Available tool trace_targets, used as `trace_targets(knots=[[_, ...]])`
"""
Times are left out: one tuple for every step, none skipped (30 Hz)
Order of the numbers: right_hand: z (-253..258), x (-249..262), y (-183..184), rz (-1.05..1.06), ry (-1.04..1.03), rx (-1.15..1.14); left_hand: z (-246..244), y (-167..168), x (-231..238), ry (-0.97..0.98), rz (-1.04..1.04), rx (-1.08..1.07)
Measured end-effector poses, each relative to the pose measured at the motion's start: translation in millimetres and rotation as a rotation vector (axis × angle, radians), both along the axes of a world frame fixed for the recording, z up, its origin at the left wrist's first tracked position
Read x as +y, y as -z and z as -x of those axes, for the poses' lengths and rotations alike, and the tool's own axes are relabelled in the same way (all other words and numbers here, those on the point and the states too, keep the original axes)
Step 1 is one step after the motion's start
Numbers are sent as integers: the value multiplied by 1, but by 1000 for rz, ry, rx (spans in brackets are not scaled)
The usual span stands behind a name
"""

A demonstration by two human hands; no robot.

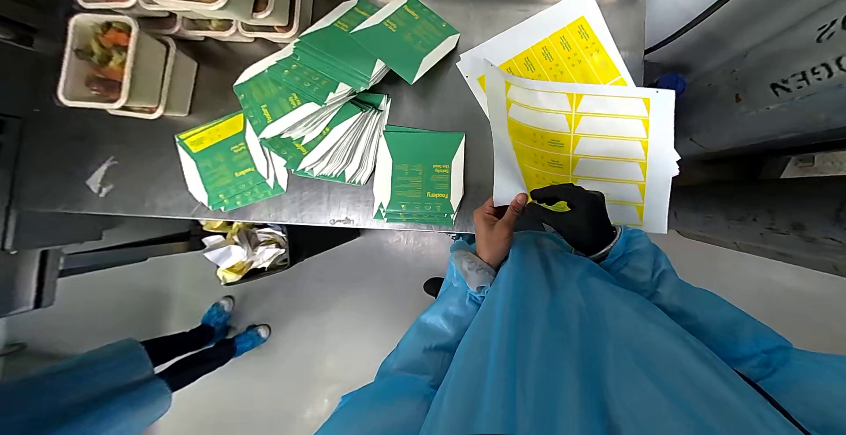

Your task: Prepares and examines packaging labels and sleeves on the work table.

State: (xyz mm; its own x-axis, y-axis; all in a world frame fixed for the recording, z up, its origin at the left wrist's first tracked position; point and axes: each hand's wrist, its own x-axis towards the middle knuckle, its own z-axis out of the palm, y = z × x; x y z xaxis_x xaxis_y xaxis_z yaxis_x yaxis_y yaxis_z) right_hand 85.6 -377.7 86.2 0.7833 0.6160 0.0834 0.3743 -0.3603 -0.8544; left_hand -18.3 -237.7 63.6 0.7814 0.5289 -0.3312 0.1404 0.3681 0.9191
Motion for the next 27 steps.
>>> trace_targets(knots=[[1,1,-1,-7,6,3,-1,1,-1,-15,14,-4],[3,2,-1,-20,15,11,-1,0,-1,-27,21,-1],[4,3,-1,-25,21,25,-2,0,-2,-36,26,4],[5,4,-2,-25,30,46,-3,-1,-3,-43,32,3],[6,4,-4,-18,41,68,-3,-1,-3,-47,36,1],[7,5,-5,-15,55,85,-4,-1,-3,-53,36,0],[8,6,-6,-13,68,104,-4,-2,-3,-58,38,-1],[8,7,-7,-14,74,131,-5,-3,-3,-61,57,-7],[8,6,-7,-13,76,154,-6,-3,-3,-65,105,-17],[7,6,-8,-5,71,163,-7,-5,-3,-77,184,-23],[5,5,-7,-8,56,144,-7,-8,-2,-91,272,-11],[3,4,-6,-25,36,110,-8,-12,-2,-107,356,15],[2,3,-6,-48,13,73,-8,-18,-3,-118,428,38],[0,3,-6,-63,-5,46,-7,-22,-3,-128,476,52],[-1,3,-7,-77,-15,30,-6,-24,-3,-128,502,48],[-2,3,-9,-91,-17,24,-4,-26,-3,-118,506,36],[-2,3,-10,-102,-17,26,-2,-28,-2,-106,491,23],[-1,4,-12,-107,-13,31,-1,-29,-1,-102,470,5],[-1,4,-12,-107,-11,38,-1,-29,-1,-103,443,-10],[-1,4,-13,-100,-14,43,-1,-29,-1,-112,415,-18],[-1,5,-14,-96,-18,46,-1,-29,-1,-113,392,-22],[-1,5,-15,-95,-22,45,-1,-28,-1,-113,367,-22],[0,6,-16,-98,-26,44,-1,-26,0,-120,349,-25],[0,7,-17,-104,-33,45,-1,-25,-1,-127,334,-29],[0,7,-18,-109,-45,45,-2,-24,-1,-130,315,-33],[0,7,-19,-108,-53,38,-2,-24,-1,-135,287,-38],[-1,7,-20,-104,-56,21,-4,-23,-2,-146,245,-46]])
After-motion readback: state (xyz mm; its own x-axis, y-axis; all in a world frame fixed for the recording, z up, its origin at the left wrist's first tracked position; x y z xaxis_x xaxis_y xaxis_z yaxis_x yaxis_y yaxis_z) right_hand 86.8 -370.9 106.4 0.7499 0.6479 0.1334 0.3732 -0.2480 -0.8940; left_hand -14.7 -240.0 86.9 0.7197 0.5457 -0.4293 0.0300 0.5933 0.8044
